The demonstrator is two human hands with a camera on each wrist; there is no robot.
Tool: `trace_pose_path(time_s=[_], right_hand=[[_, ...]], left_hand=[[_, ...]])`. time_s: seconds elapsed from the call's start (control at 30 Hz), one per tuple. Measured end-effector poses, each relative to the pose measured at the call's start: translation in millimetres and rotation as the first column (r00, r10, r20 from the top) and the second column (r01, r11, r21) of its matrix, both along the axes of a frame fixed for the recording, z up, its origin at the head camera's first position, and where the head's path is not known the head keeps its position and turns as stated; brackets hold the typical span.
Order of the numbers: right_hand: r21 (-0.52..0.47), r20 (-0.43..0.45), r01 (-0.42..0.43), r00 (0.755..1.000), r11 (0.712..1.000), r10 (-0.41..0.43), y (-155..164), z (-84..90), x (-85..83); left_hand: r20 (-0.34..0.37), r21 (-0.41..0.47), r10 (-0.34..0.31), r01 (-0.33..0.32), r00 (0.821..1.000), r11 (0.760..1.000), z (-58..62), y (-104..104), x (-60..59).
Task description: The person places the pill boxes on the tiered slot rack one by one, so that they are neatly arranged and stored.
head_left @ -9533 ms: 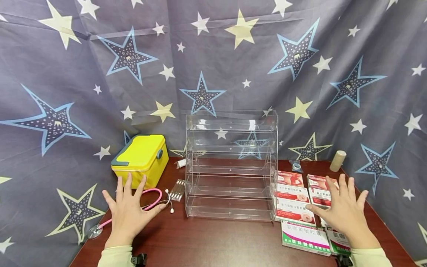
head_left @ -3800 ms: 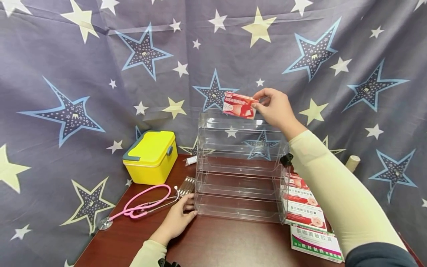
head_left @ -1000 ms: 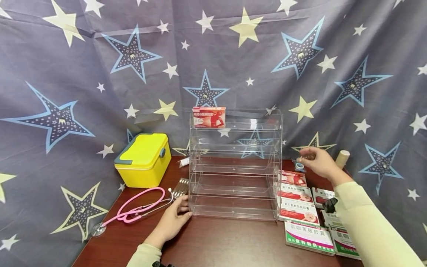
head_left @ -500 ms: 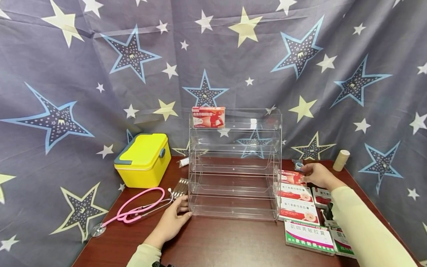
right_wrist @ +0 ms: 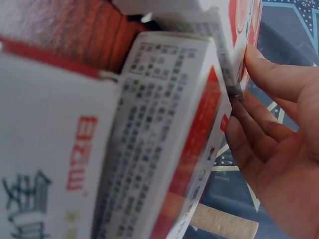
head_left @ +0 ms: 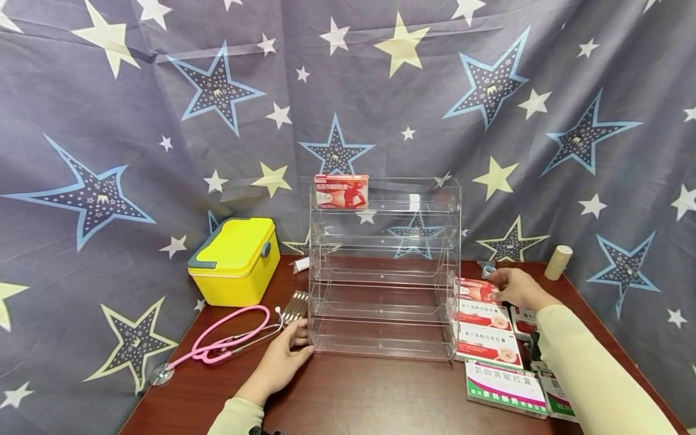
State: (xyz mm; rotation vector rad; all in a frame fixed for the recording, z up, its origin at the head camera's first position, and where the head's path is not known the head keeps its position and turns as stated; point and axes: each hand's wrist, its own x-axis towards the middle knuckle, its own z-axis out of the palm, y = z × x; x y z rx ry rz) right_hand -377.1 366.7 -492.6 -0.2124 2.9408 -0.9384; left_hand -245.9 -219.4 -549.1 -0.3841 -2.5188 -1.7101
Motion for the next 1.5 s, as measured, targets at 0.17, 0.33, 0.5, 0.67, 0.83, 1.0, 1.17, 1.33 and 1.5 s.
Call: trace_pose_path(time_s=[0.17,0.33,0.5,0.67,0.83,1.0,1.17,1.33,1.5], right_hand=[[0.036,-0.052,0.017,0.999,0.999,-0.015,1.6,1.4,2.0],[0.076,-0.085,0.049,0.995,0.996,-0.043,1.8,4.0,4.1],[0.077,-0.101,0.067,0.993,0.995,-0.059,0.0,6.0,6.0],[0.0,-0.116,0.061,0.991,0.998,-0.06,-0.3,3.8,5.4],[-0.05,-0.108,0.056,0.992,0.997,-0.061,0.1,4.1,5.0],[-0.021,-0.11,0.076,0.991,0.997,-0.078,2.4,5.9,4.9],[-0.02,-0.11,0.104,0.988,0.994,-0.105,5.9,7.1,3.8],[-0.058,-0.112,0.101,0.988,0.993,-0.107,7.1,9.9,2.8],[-0.039,-0.106,0.104,0.988,0.994,-0.108,7.5,11.0,4.2]], left_hand=[[0.006,0.006,0.0,0.0,1.0,1.0,0.7,0.4,0.6],[0.012,0.012,0.001,-0.001,1.0,1.0,1.1,0.6,1.0],[0.008,0.021,-0.003,0.002,1.0,1.0,1.2,0.5,1.5],[0.009,0.015,-0.003,0.003,1.0,1.0,2.3,0.0,1.8],[0.011,0.003,0.004,-0.004,1.0,1.0,2.0,0.1,1.2],[0.02,-0.014,0.021,-0.021,1.0,1.0,2.0,1.0,0.6],[0.022,-0.019,0.03,-0.029,0.999,0.999,2.3,1.7,0.6],[0.016,-0.021,0.03,-0.03,0.999,0.999,2.0,1.4,1.0],[0.012,-0.023,0.025,-0.025,1.0,0.999,2.3,1.2,1.0]])
